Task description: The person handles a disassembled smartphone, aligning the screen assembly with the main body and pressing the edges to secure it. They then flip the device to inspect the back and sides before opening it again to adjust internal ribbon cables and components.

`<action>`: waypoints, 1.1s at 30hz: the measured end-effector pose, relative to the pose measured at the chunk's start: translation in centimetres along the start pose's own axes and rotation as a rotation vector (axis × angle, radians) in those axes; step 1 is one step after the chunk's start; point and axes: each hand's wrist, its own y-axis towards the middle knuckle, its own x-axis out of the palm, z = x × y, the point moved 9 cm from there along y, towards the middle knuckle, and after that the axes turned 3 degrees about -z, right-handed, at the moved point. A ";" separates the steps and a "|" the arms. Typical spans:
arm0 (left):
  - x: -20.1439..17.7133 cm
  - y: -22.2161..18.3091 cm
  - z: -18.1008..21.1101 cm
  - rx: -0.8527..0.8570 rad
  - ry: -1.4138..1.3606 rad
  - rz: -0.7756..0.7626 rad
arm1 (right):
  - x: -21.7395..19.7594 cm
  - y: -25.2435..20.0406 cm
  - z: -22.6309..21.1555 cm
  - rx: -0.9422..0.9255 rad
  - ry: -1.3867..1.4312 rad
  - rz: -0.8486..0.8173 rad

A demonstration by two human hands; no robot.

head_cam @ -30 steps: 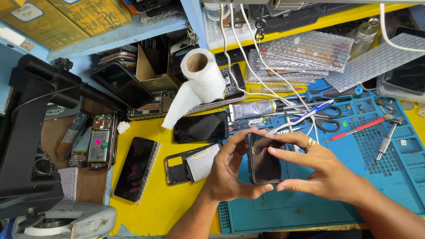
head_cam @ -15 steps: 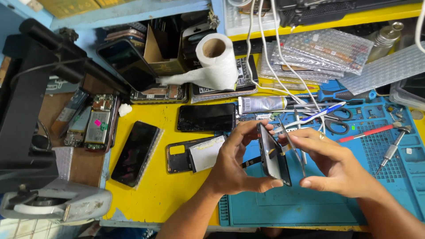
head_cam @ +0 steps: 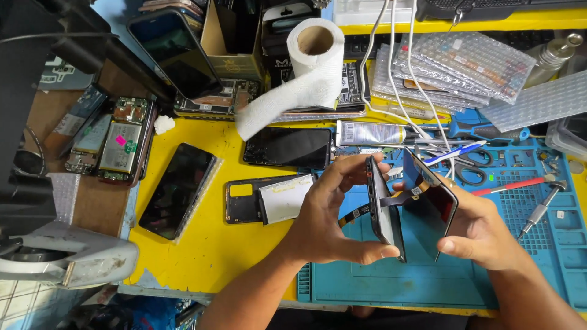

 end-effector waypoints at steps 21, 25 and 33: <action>1.8 1.0 -0.3 -0.113 0.035 -0.128 | 1.1 -0.5 -3.7 -0.407 -0.432 0.079; 2.2 1.4 -0.2 -0.127 0.063 -0.147 | 1.1 -0.6 -4.6 -0.431 -0.457 0.097; 2.4 1.2 -0.7 -0.119 -0.009 -0.154 | 1.4 -0.6 -4.5 -0.430 -0.672 0.049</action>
